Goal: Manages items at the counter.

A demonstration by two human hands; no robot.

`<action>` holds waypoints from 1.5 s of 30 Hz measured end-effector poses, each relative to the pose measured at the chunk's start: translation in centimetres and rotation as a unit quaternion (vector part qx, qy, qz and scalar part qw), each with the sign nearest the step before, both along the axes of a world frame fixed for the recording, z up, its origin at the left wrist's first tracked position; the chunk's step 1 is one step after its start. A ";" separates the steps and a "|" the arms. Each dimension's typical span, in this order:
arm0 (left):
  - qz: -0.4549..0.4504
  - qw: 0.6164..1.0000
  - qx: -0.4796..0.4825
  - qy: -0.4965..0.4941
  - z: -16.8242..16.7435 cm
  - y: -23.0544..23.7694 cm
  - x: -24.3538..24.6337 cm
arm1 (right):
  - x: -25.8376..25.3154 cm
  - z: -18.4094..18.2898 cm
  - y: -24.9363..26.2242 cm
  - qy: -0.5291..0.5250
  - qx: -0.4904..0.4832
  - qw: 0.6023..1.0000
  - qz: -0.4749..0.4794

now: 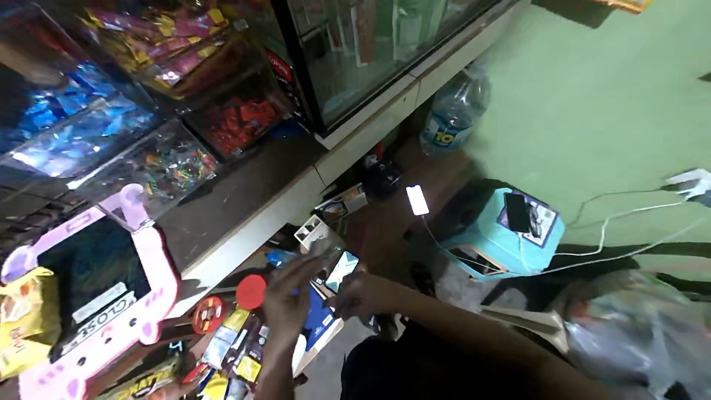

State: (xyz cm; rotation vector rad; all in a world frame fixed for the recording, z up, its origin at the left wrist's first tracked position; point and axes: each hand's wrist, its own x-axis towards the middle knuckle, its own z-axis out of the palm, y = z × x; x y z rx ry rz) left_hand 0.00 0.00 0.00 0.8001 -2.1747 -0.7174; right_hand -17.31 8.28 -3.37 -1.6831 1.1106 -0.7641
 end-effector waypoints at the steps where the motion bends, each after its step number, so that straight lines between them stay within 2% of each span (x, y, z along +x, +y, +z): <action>1: -0.014 0.998 0.052 -0.023 -1.6 1.0 -1.0 | -0.8 -0.3 0.5 0.000 0.010 1.000 0.007; 4: -0.037 0.985 0.164 -0.034 -4.6 3.9 -3.7 | -3.6 -0.3 1.4 -0.005 0.050 0.996 -0.078; 6: -0.016 0.972 0.232 -0.025 -5.5 5.3 -5.3 | -5.7 -0.2 1.5 -0.018 0.069 0.986 -0.153; 10: 0.008 0.954 0.287 -0.088 -6.2 6.1 -10.0 | -10.6 -1.5 1.7 -0.028 0.074 0.968 -0.238; 13: 0.029 0.946 0.296 -0.128 -7.5 6.3 -14.8 | -14.7 -5.2 2.4 -0.091 0.072 0.944 -0.310; 15: 0.082 0.933 0.327 -0.124 -8.2 6.9 -18.7 | -18.1 -8.2 2.9 -0.169 0.142 0.934 -0.282; 17: 0.151 0.908 0.378 -0.101 -9.4 7.3 -22.9 | -21.6 -9.5 3.3 -0.201 0.236 0.923 -0.227; 19: 0.209 0.865 0.452 -0.051 -11.3 7.6 -26.5 | -24.5 -11.1 3.5 -0.159 0.279 0.929 -0.186; 21: 0.243 0.809 0.532 0.058 -12.9 7.7 -29.3 | -26.7 -12.7 3.2 -0.136 0.281 0.930 -0.194; 23: 0.223 0.765 0.580 0.172 -14.3 7.9 -30.9 | -28.8 -13.7 2.3 -0.130 0.282 0.929 -0.203; 26: 0.225 0.773 0.558 0.204 -16.0 7.7 -32.1 | -30.5 -14.5 0.5 -0.147 0.325 0.918 -0.170; 30: 0.329 0.771 0.500 0.218 -17.4 7.0 -32.7 | -29.7 -15.5 -1.5 -0.188 0.383 0.894 -0.140; 32: 0.349 0.777 0.474 0.222 -18.2 6.6 -32.0 | -28.7 -17.1 -2.3 -0.207 0.368 0.898 -0.126; 37: 0.356 0.711 0.571 0.205 -19.1 5.5 -28.7 | -25.2 -19.3 -3.4 -0.198 0.393 0.894 -0.088; 41: 0.411 0.684 0.554 0.237 -19.6 5.7 -25.8 | -21.8 -21.0 -2.7 -0.234 0.435 0.868 -0.054; 45: 0.489 0.654 0.516 0.258 -21.1 6.8 -23.3 | -19.4 -21.7 -3.0 -0.129 0.429 0.892 0.062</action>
